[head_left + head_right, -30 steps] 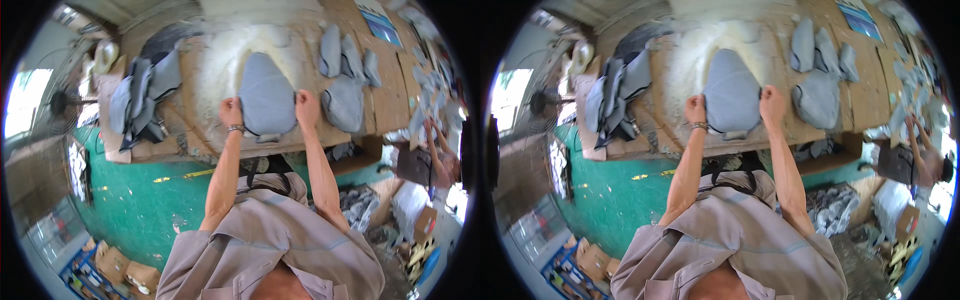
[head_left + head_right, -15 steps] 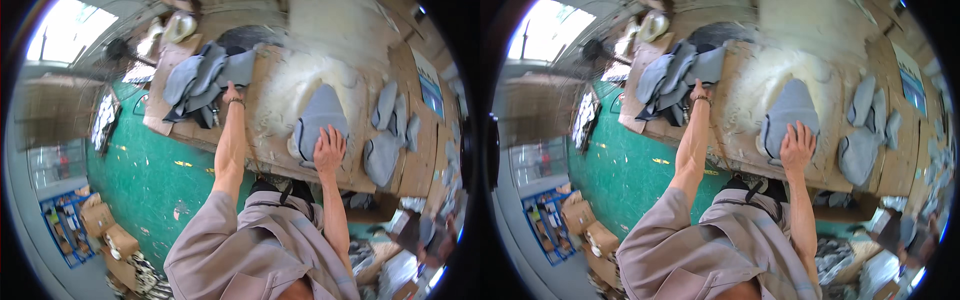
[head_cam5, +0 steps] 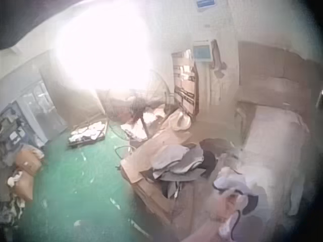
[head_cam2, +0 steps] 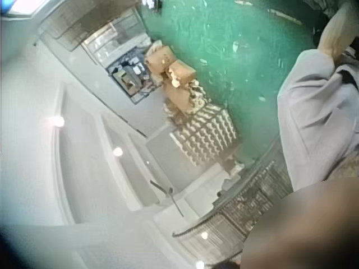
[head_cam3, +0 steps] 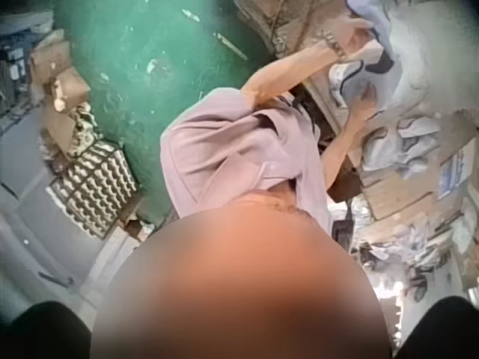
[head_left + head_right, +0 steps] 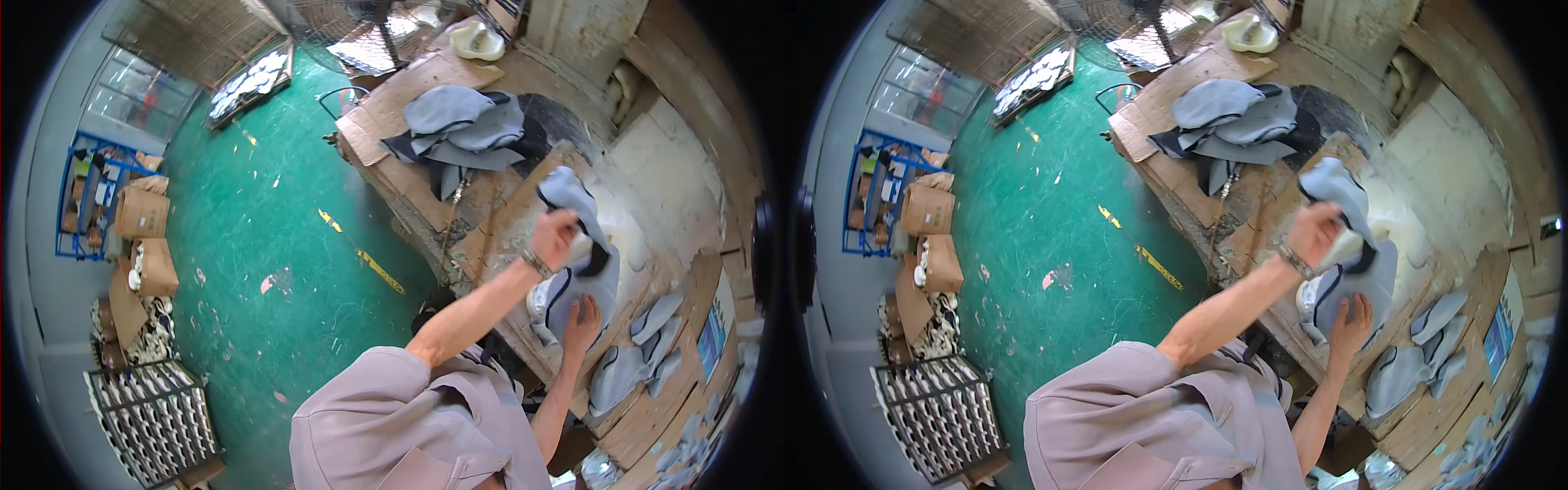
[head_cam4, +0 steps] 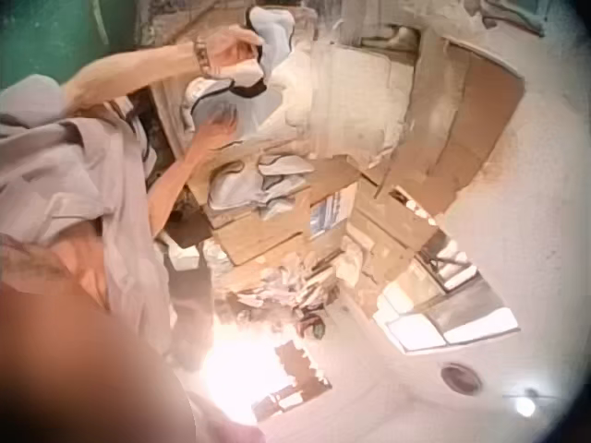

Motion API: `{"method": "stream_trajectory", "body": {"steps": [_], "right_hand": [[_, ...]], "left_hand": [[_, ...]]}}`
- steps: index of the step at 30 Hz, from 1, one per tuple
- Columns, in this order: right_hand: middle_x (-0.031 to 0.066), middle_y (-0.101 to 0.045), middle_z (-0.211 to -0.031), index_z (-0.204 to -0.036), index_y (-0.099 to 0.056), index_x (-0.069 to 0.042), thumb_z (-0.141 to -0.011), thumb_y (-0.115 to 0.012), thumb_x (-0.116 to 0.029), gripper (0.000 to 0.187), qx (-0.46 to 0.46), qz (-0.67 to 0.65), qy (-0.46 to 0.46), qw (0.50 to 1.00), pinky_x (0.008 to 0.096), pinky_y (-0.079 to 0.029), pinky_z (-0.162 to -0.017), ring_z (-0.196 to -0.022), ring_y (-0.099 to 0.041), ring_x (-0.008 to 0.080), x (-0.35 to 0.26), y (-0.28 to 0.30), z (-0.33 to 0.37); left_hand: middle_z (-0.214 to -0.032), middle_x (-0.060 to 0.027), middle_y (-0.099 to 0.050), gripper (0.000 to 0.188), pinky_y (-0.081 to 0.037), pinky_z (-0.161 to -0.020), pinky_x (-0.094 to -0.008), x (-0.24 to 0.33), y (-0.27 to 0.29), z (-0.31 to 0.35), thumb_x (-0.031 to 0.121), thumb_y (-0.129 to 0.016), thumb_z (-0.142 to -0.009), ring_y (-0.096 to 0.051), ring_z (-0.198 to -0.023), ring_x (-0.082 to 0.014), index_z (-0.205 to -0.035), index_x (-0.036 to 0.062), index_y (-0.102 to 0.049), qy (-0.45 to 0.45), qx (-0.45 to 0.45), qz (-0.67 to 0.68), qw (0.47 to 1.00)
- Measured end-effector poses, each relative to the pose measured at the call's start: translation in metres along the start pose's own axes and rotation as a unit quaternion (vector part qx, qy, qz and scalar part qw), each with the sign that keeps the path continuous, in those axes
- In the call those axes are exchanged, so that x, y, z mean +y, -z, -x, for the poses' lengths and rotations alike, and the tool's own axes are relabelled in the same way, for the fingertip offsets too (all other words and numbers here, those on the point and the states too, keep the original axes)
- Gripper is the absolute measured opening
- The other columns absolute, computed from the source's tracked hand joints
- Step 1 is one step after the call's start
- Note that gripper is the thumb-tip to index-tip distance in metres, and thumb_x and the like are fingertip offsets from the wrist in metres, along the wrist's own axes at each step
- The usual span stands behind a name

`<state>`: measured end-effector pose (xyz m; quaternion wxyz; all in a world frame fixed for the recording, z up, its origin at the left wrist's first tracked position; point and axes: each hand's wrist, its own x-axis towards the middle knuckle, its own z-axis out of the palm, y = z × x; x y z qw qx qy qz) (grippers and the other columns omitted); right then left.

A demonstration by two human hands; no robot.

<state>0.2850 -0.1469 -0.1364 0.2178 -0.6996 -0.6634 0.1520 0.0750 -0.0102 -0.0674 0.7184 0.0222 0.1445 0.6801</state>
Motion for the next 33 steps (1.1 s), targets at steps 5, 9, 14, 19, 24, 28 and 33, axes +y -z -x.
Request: {"method": "stream_trajectory", "body": {"steps": [5,9,14,19,24,28,33], "right_hand": [[0.0132,-0.066,-0.126,-0.128,-0.061,0.004,-0.104,-0.057,-0.037,0.048,0.067,-0.632,-0.118,0.763,0.0418,-0.044,-0.107,-0.120,-0.061,0.0261,-0.096,0.060,-0.018],[0.0093,-0.070,-0.117,-0.119,-0.065,-0.001,-0.098,-0.067,-0.018,0.027,0.156,-0.760,-0.172,0.607,0.0383,-0.052,-0.094,-0.107,-0.066,0.0221,-0.095,0.070,-0.078],[0.0097,-0.071,-0.113,-0.115,-0.067,0.000,-0.099,-0.065,-0.020,0.026,0.095,-0.740,-0.182,0.640,0.0383,-0.051,-0.095,-0.108,-0.066,0.0219,-0.063,0.110,-0.064],[0.0113,-0.070,-0.112,-0.118,-0.064,0.004,-0.090,-0.078,-0.026,0.043,0.017,-0.639,-0.273,0.719,0.0373,-0.053,-0.085,-0.100,-0.067,0.0202,-0.011,0.110,0.010],[0.0080,-0.069,-0.105,-0.110,-0.065,0.001,-0.087,-0.082,-0.032,0.043,0.035,-0.575,-0.434,0.693,0.0330,-0.053,-0.081,-0.093,-0.066,0.0183,0.047,0.062,0.090],[-0.0002,-0.067,-0.093,-0.098,-0.069,-0.002,-0.094,-0.074,-0.042,0.041,0.169,-0.570,-0.434,0.677,0.0312,-0.050,-0.076,-0.084,-0.061,0.0147,0.080,0.027,0.109],[0.0030,-0.066,-0.081,-0.087,-0.068,0.003,-0.096,-0.068,-0.050,0.054,0.172,-0.391,-0.383,0.819,0.0356,-0.048,-0.069,-0.075,-0.059,0.0153,0.089,0.020,0.060]], "left_hand": [[-0.105,-0.0049,-0.070,0.036,-0.057,-0.080,-0.0339,-0.063,-0.048,0.062,-0.006,-0.069,-0.081,-0.069,-0.094,-0.0174,-0.116,0.0046,-0.064,0.107,-0.016,-0.017,0.994],[-0.097,-0.0047,-0.070,0.018,-0.053,-0.082,-0.0329,-0.058,-0.007,0.052,0.006,-0.073,-0.086,-0.066,-0.087,-0.0149,-0.104,0.0089,-0.067,0.106,-0.085,-0.116,0.984],[-0.126,-0.0064,-0.066,0.065,-0.050,-0.096,-0.0403,-0.043,0.025,0.036,0.064,-0.061,-0.092,-0.060,-0.116,-0.0221,-0.125,0.0078,-0.061,0.246,-0.390,0.123,0.879],[-0.136,-0.0042,-0.065,0.091,-0.053,-0.094,-0.0401,-0.033,0.084,0.076,0.080,-0.053,-0.085,-0.064,-0.118,-0.0225,-0.141,0.0086,-0.054,0.344,-0.116,0.068,0.929],[-0.135,-0.0019,-0.064,0.077,-0.052,-0.100,-0.0360,-0.029,0.195,0.117,0.070,-0.049,-0.095,-0.065,-0.117,-0.0179,-0.140,0.0073,-0.053,0.419,-0.157,0.094,0.889],[-0.108,0.0047,-0.065,0.051,-0.051,-0.079,-0.0293,-0.055,0.148,0.139,0.054,-0.058,-0.099,-0.060,-0.091,-0.0098,-0.126,0.0109,-0.058,0.407,-0.017,-0.207,0.889],[-0.081,0.0110,-0.059,0.021,-0.039,-0.058,-0.0205,-0.058,0.157,0.096,0.035,-0.072,-0.097,-0.051,-0.067,-0.0013,-0.095,0.0155,-0.065,0.284,0.013,-0.400,0.872]]}}
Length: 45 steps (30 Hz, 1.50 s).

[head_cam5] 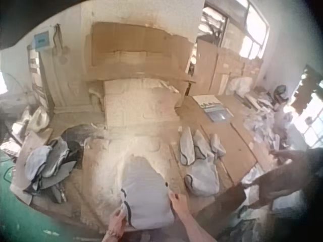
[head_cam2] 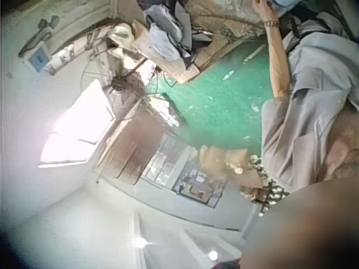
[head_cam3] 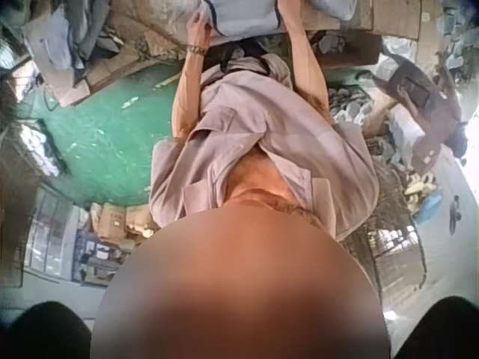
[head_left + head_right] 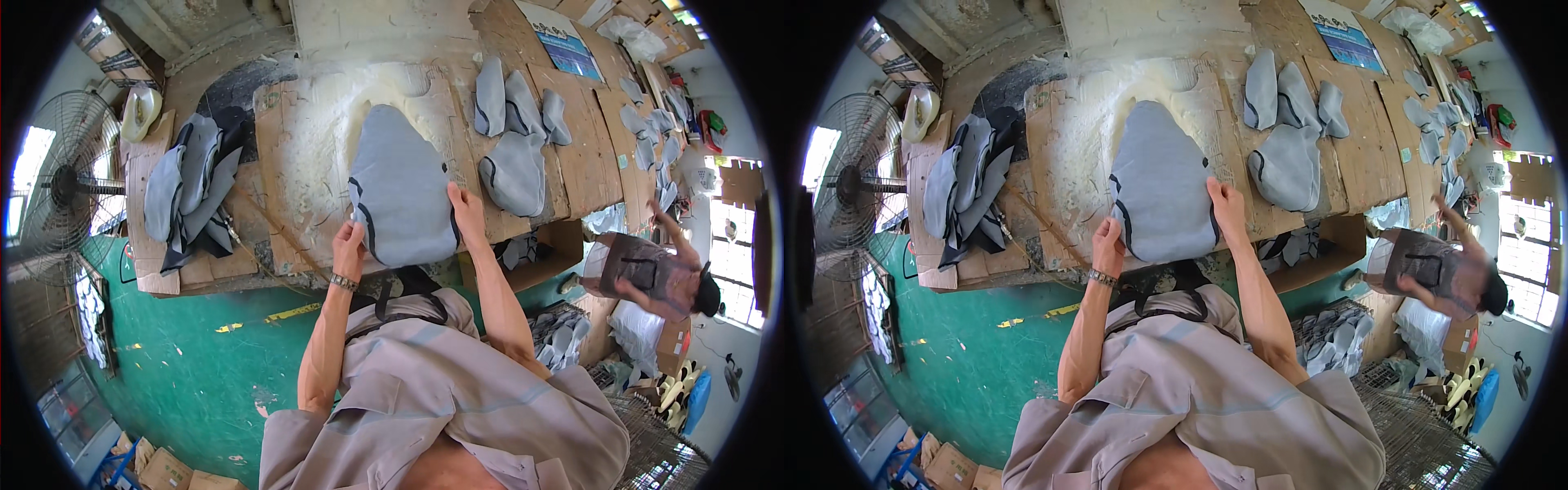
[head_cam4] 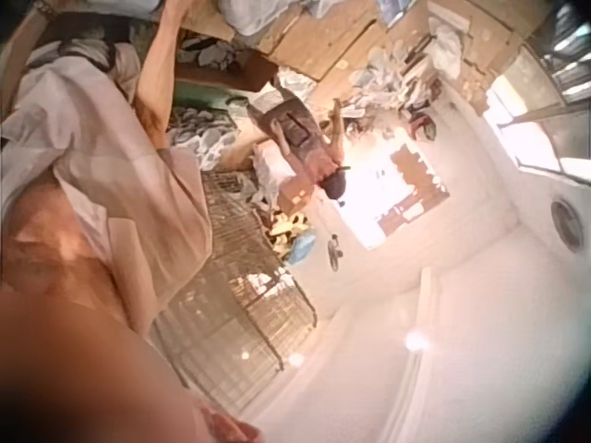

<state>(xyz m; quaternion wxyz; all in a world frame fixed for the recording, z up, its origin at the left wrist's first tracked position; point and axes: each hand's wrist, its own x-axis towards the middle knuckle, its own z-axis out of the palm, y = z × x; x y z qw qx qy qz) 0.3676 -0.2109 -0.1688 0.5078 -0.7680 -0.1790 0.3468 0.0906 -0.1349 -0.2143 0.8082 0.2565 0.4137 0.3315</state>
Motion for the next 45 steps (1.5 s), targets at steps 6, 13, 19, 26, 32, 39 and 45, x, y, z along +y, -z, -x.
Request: {"method": "stream_trajectory", "body": {"steps": [6,13,19,26,32,39,45], "right_hand": [[0.0178,-0.066,-0.071,-0.084,-0.068,0.006,-0.091,-0.069,-0.049,0.056,0.023,0.219,0.105,0.970,0.0391,-0.046,-0.064,-0.067,-0.061,0.0218,-0.035,-0.026,-0.068],[0.0241,-0.070,-0.083,-0.090,-0.073,0.001,-0.090,-0.063,-0.046,0.048,-0.051,0.324,0.069,0.942,0.0462,-0.049,-0.071,-0.081,-0.070,0.0362,-0.025,-0.074,-0.126],[0.0204,-0.071,-0.095,-0.102,-0.071,-0.001,-0.096,-0.062,-0.039,0.039,0.077,0.344,0.173,0.920,0.0469,-0.050,-0.077,-0.092,-0.068,0.0384,-0.049,-0.035,-0.070],[0.0113,-0.064,-0.124,-0.114,-0.068,-0.006,-0.094,-0.064,-0.017,0.024,0.014,0.375,0.477,0.795,0.0462,-0.045,-0.102,-0.117,-0.058,0.0336,-0.076,-0.104,0.044],[0.0100,-0.062,-0.129,-0.116,-0.068,-0.005,-0.090,-0.064,-0.013,0.028,0.018,0.412,0.484,0.772,0.0486,-0.041,-0.107,-0.123,-0.055,0.0311,-0.065,-0.104,0.035],[0.0103,-0.061,-0.130,-0.117,-0.067,-0.005,-0.089,-0.063,-0.010,0.030,0.009,0.434,0.471,0.768,0.0480,-0.040,-0.109,-0.124,-0.055,0.0317,-0.069,-0.116,0.041],[0.0100,-0.061,-0.131,-0.118,-0.066,-0.005,-0.088,-0.060,-0.008,0.030,0.011,0.454,0.457,0.765,0.0467,-0.039,-0.110,-0.125,-0.055,0.0318,-0.068,-0.128,0.041]], "left_hand": [[-0.079,0.0076,-0.058,0.022,-0.039,-0.062,-0.0218,0.015,-0.021,-0.051,0.031,-0.075,-0.095,-0.049,-0.067,-0.0040,-0.091,0.0109,-0.066,-0.040,0.147,-0.078,0.985],[-0.077,-0.0115,-0.069,0.043,-0.048,-0.066,-0.0399,0.020,0.013,-0.136,0.045,-0.077,-0.086,-0.061,-0.068,-0.0266,-0.089,0.0024,-0.072,-0.043,0.252,-0.405,0.878],[-0.085,-0.0168,-0.068,0.039,-0.049,-0.073,-0.0428,0.012,-0.052,-0.088,0.043,-0.076,-0.085,-0.066,-0.083,-0.0336,-0.101,0.0068,-0.069,-0.117,0.327,-0.376,0.859],[-0.091,-0.0120,-0.064,0.042,-0.051,-0.080,-0.0412,0.037,-0.047,-0.068,0.032,-0.075,-0.089,-0.063,-0.082,-0.0293,-0.118,0.0048,-0.061,-0.269,0.304,-0.315,0.858],[-0.126,-0.0192,-0.057,0.071,-0.042,-0.101,-0.0502,0.129,0.059,-0.076,0.029,-0.086,-0.074,-0.052,-0.118,-0.0393,-0.133,0.0062,-0.053,-0.388,0.359,-0.555,0.643],[-0.166,-0.0193,-0.018,0.103,-0.017,-0.112,-0.0752,0.277,0.204,-0.089,0.065,-0.088,-0.054,-0.011,-0.153,-0.0478,-0.144,0.0277,-0.053,-0.187,0.330,-0.853,0.358],[-0.162,-0.0188,-0.029,0.062,-0.045,-0.101,-0.0664,0.355,0.307,-0.108,0.039,-0.085,-0.074,-0.035,-0.143,-0.0484,-0.131,0.0232,-0.065,-0.120,0.421,-0.742,0.508]]}}
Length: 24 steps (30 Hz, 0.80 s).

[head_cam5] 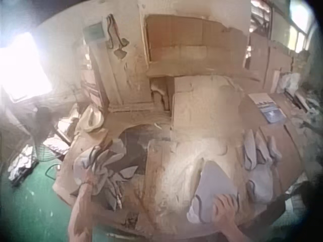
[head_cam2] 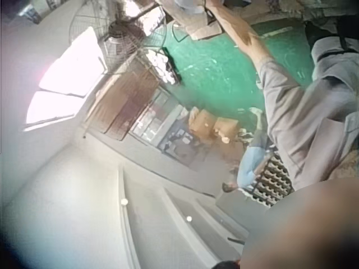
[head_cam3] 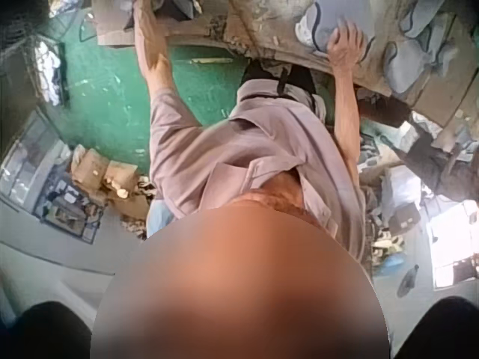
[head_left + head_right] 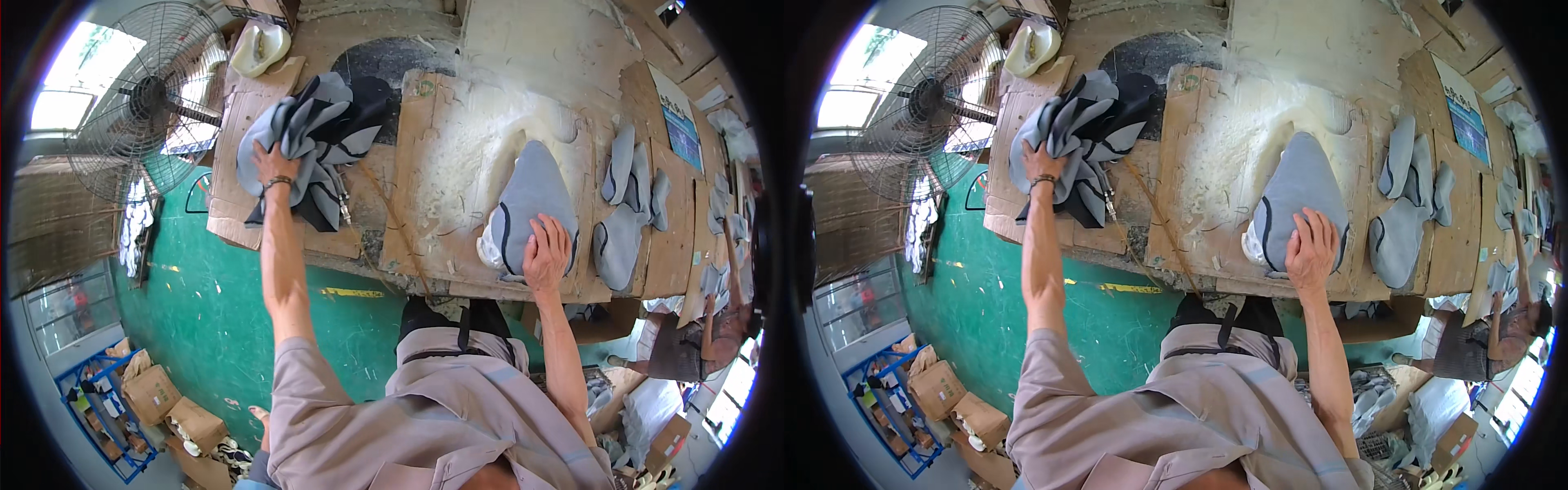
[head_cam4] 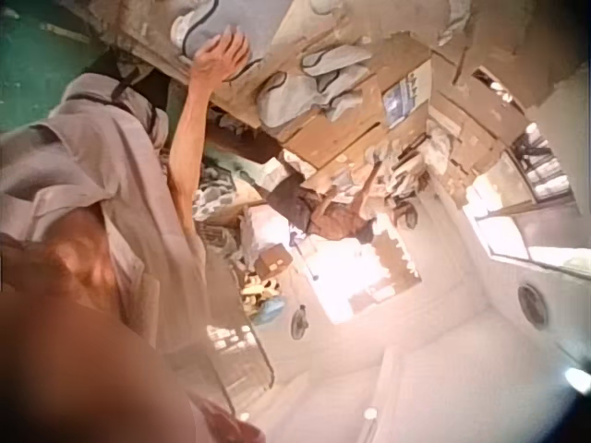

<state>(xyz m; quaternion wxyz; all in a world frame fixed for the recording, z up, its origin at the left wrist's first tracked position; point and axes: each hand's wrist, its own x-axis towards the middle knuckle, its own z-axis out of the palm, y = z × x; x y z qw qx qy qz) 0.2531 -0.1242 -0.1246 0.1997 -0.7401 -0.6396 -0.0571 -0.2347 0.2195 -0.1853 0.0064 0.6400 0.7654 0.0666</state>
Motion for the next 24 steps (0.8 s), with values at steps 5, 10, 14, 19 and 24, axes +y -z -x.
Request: {"method": "stream_trajectory", "body": {"steps": [5,10,14,19,24], "right_hand": [[0.0093,-0.061,-0.132,-0.118,-0.066,-0.006,-0.089,-0.058,-0.007,0.030,-0.002,0.025,0.008,1.000,0.0460,-0.038,-0.110,-0.126,-0.055,0.0318,0.000,-0.010,0.000],[0.0088,-0.061,-0.133,-0.120,-0.065,-0.007,-0.087,-0.057,-0.006,0.034,-0.017,0.039,0.000,0.999,0.0454,-0.037,-0.111,-0.127,-0.054,0.0316,-0.004,-0.013,0.001],[0.0091,-0.060,-0.133,-0.121,-0.064,-0.007,-0.087,-0.056,-0.005,0.035,-0.018,0.055,0.001,0.998,0.0455,-0.037,-0.110,-0.127,-0.054,0.0314,0.000,-0.016,0.003],[0.0096,-0.060,-0.133,-0.121,-0.064,-0.006,-0.087,-0.055,-0.005,0.035,-0.013,0.039,0.020,0.999,0.0458,-0.037,-0.110,-0.128,-0.053,0.0314,-0.017,-0.020,-0.005],[0.0095,-0.059,-0.134,-0.123,-0.063,-0.006,-0.089,-0.054,-0.006,0.034,-0.021,0.057,0.012,0.998,0.0447,-0.037,-0.110,-0.128,-0.053,0.0314,-0.013,-0.016,0.002]], "left_hand": [[-0.115,-0.0193,-0.064,0.049,-0.055,-0.091,-0.0494,-0.046,-0.012,-0.042,0.014,-0.070,-0.081,-0.067,-0.104,-0.0417,-0.130,0.0196,-0.063,-0.038,-0.046,-0.045,0.997],[-0.112,-0.0207,-0.065,0.043,-0.056,-0.078,-0.0539,-0.106,0.049,-0.074,0.008,-0.065,-0.078,-0.067,-0.095,-0.0450,-0.119,0.0194,-0.064,-0.021,0.105,-0.032,0.994],[-0.113,-0.0186,-0.063,0.045,-0.057,-0.070,-0.0539,-0.120,0.076,-0.073,0.005,-0.069,-0.074,-0.069,-0.084,-0.0446,-0.116,0.0199,-0.064,-0.013,0.176,-0.084,0.981],[-0.127,-0.0218,-0.058,0.050,-0.057,-0.081,-0.0518,-0.167,-0.011,-0.036,0.007,-0.071,-0.079,-0.065,-0.104,-0.0416,-0.125,0.0230,-0.061,-0.021,0.050,-0.061,0.997],[-0.156,-0.0251,-0.036,0.081,-0.042,-0.112,-0.0493,-0.135,-0.029,-0.016,0.014,-0.083,-0.074,-0.040,-0.141,-0.0432,-0.146,0.0269,-0.048,-0.028,-0.009,0.175,0.984]]}}
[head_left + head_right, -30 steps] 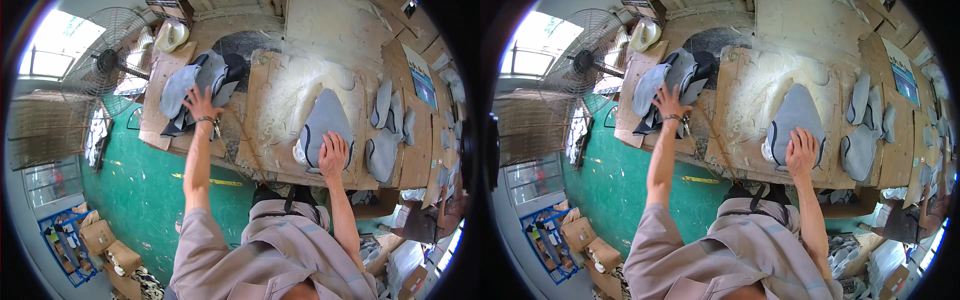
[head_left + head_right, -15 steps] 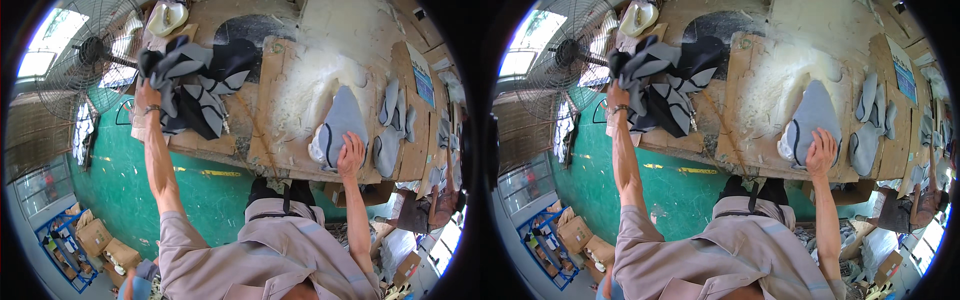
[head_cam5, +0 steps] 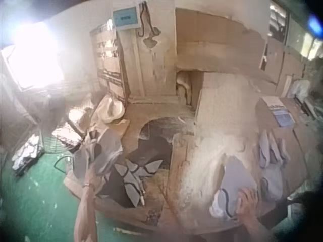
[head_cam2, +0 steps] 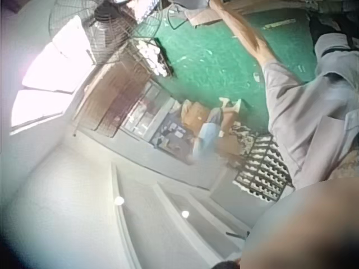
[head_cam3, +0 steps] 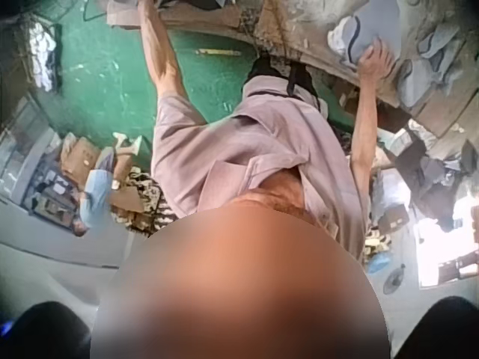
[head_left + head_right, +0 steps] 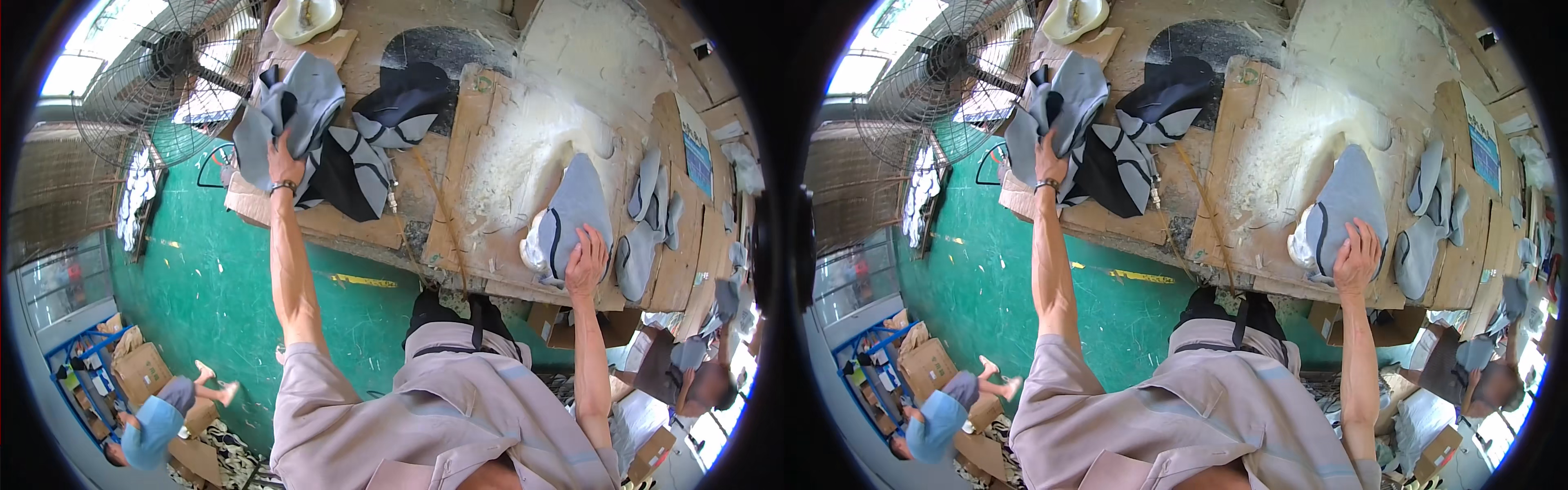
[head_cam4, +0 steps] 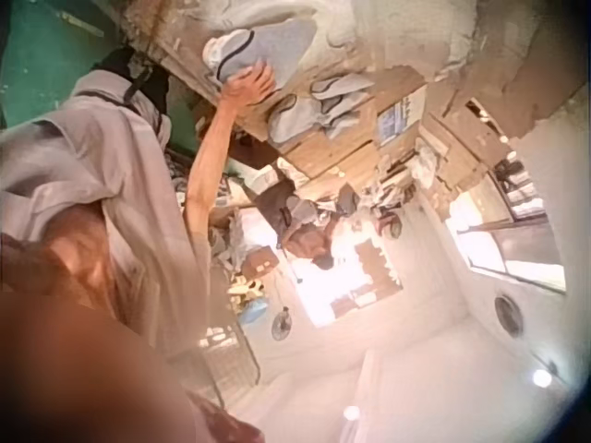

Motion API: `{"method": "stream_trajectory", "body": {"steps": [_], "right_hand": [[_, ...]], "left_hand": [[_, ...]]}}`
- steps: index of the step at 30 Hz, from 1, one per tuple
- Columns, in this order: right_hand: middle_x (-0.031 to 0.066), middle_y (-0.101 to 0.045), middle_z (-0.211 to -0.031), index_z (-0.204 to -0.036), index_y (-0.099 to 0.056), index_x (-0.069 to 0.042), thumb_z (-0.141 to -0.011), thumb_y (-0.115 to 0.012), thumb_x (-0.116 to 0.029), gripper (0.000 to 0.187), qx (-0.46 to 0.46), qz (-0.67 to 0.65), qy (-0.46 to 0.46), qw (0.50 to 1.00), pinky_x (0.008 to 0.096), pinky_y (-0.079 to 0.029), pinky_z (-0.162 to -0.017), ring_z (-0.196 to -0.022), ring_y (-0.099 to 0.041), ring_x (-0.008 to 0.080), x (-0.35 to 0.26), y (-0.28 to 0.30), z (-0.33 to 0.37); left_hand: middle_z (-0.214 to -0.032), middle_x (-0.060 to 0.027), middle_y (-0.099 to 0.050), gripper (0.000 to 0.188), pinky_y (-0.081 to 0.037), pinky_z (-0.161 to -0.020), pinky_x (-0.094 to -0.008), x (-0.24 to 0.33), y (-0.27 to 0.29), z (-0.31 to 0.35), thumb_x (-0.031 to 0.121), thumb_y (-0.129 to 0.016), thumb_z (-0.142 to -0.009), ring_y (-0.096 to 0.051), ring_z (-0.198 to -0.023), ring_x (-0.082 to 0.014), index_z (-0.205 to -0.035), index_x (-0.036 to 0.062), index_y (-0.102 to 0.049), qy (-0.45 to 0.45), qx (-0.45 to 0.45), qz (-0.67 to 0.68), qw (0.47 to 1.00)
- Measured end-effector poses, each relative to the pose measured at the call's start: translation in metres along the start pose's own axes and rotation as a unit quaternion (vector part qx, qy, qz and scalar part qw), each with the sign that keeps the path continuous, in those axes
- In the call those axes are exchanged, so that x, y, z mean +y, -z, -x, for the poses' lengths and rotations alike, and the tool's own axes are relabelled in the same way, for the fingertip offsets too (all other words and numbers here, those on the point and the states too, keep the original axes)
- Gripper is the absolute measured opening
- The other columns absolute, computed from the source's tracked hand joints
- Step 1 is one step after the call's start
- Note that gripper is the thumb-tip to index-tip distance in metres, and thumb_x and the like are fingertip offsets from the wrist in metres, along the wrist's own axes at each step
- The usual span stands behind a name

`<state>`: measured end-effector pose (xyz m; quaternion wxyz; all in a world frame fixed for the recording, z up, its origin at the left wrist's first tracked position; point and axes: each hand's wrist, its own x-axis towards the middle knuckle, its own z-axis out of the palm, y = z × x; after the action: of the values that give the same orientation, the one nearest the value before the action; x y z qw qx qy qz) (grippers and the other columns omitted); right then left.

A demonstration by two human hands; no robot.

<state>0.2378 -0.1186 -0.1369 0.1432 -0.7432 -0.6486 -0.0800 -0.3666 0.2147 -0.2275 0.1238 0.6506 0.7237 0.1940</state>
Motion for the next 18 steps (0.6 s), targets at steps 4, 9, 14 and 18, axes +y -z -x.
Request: {"method": "stream_trajectory", "body": {"steps": [4,9,14,18], "right_hand": [[0.0090,-0.059,-0.135,-0.123,-0.062,-0.007,-0.090,-0.053,-0.006,0.034,0.004,0.006,0.002,1.000,0.0443,-0.037,-0.109,-0.128,-0.053,0.0307,0.001,0.001,0.001],[0.0095,-0.059,-0.134,-0.123,-0.063,-0.007,-0.091,-0.053,-0.006,0.034,0.009,0.014,-0.004,1.000,0.0442,-0.038,-0.109,-0.127,-0.054,0.0312,0.004,0.002,0.005],[0.0103,-0.060,-0.133,-0.121,-0.064,-0.005,-0.090,-0.053,-0.005,0.033,0.012,-0.015,0.017,1.000,0.0459,-0.038,-0.108,-0.126,-0.054,0.0338,-0.003,-0.003,0.003],[0.0104,-0.061,-0.133,-0.121,-0.064,-0.005,-0.090,-0.053,-0.006,0.033,0.005,0.005,-0.002,1.000,0.0460,-0.038,-0.109,-0.126,-0.054,0.0338,-0.002,0.002,0.006]], "left_hand": [[-0.161,-0.0210,-0.032,0.098,-0.028,-0.121,-0.0493,0.025,0.038,0.006,0.022,-0.093,-0.063,-0.026,-0.151,-0.0396,-0.150,0.0211,-0.045,-0.058,0.017,0.157,0.986],[-0.153,-0.0127,-0.042,0.096,-0.025,-0.118,-0.0576,0.164,0.012,0.045,0.032,-0.095,-0.055,-0.033,-0.146,-0.0374,-0.141,0.0183,-0.056,-0.250,0.024,-0.014,0.968],[-0.101,-0.0078,-0.069,0.032,-0.039,-0.109,-0.0570,0.167,-0.057,0.032,0.011,-0.079,-0.075,-0.062,-0.111,-0.0310,-0.104,0.0130,-0.067,-0.260,-0.001,-0.047,0.965],[-0.092,-0.0114,-0.069,0.023,-0.052,-0.079,-0.0470,0.198,0.000,0.017,0.010,-0.073,-0.082,-0.066,-0.086,-0.0342,-0.104,0.0097,-0.066,-0.233,0.181,0.128,0.947]]}}
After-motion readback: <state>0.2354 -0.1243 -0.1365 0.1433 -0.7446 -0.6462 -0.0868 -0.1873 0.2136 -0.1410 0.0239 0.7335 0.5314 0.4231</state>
